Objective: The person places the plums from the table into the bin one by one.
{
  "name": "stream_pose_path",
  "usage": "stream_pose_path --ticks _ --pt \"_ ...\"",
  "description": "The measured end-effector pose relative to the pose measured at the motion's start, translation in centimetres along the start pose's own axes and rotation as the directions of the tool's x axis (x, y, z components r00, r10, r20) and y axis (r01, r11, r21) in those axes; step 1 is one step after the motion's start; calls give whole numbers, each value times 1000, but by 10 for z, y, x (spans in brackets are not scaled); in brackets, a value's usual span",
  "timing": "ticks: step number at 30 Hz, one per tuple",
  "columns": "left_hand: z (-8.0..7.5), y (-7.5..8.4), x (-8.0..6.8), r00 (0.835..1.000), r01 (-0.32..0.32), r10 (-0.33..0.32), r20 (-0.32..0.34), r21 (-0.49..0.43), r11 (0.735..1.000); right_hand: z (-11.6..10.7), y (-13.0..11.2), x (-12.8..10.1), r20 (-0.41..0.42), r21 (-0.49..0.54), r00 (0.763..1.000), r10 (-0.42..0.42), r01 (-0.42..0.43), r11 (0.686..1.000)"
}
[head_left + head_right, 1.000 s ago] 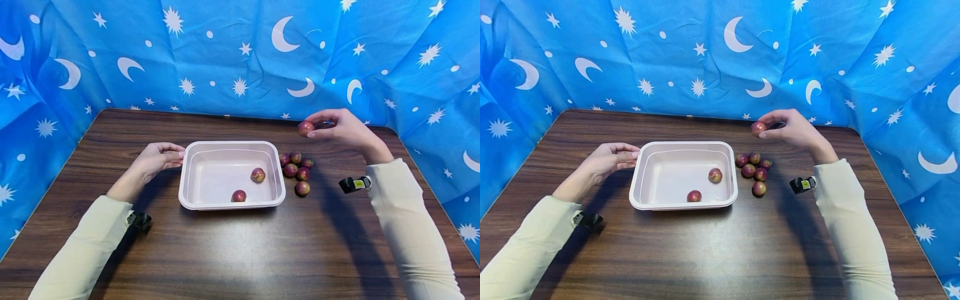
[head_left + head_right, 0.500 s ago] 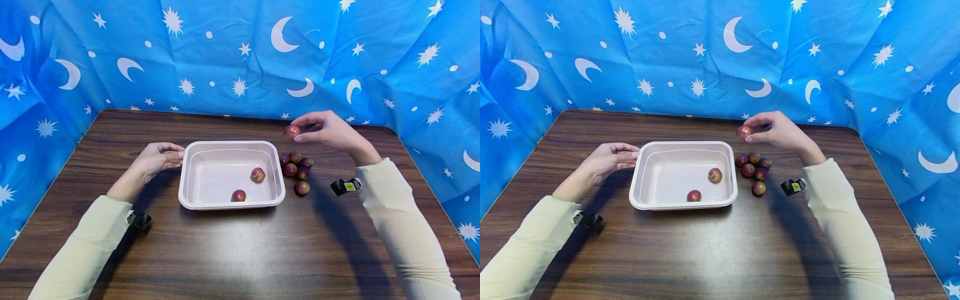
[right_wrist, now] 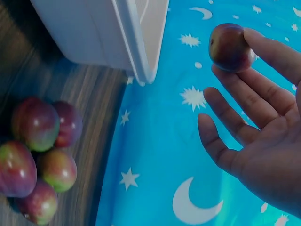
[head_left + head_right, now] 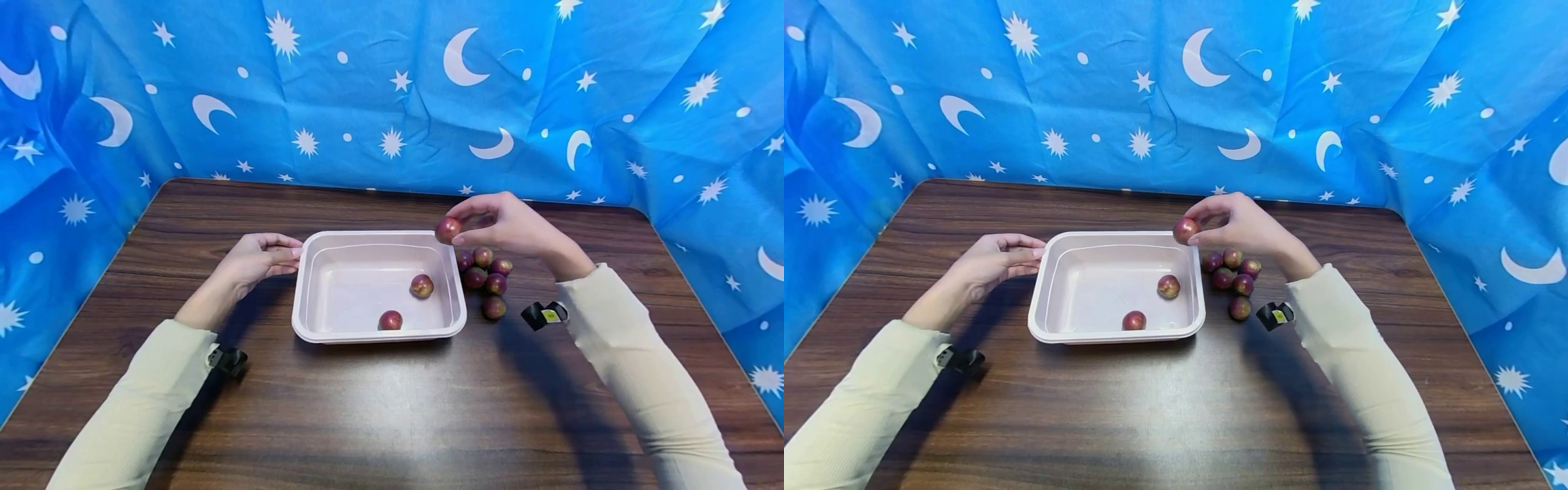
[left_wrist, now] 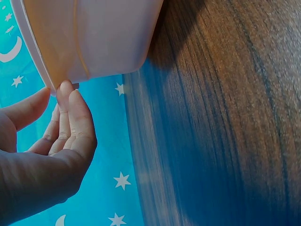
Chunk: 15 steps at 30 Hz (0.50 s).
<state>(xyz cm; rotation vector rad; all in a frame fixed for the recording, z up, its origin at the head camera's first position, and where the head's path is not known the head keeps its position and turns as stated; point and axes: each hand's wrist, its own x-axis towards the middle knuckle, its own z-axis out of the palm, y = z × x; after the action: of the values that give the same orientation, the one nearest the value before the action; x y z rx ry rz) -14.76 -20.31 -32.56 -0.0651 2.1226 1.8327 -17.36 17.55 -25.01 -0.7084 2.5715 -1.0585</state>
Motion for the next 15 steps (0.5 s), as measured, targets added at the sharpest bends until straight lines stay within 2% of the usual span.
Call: stream_pose_path --ticks 15 --pt "0 0 0 1000 7 -7 -2 -3 1000 24 -10 2 53 -28 996 -69 71 997"
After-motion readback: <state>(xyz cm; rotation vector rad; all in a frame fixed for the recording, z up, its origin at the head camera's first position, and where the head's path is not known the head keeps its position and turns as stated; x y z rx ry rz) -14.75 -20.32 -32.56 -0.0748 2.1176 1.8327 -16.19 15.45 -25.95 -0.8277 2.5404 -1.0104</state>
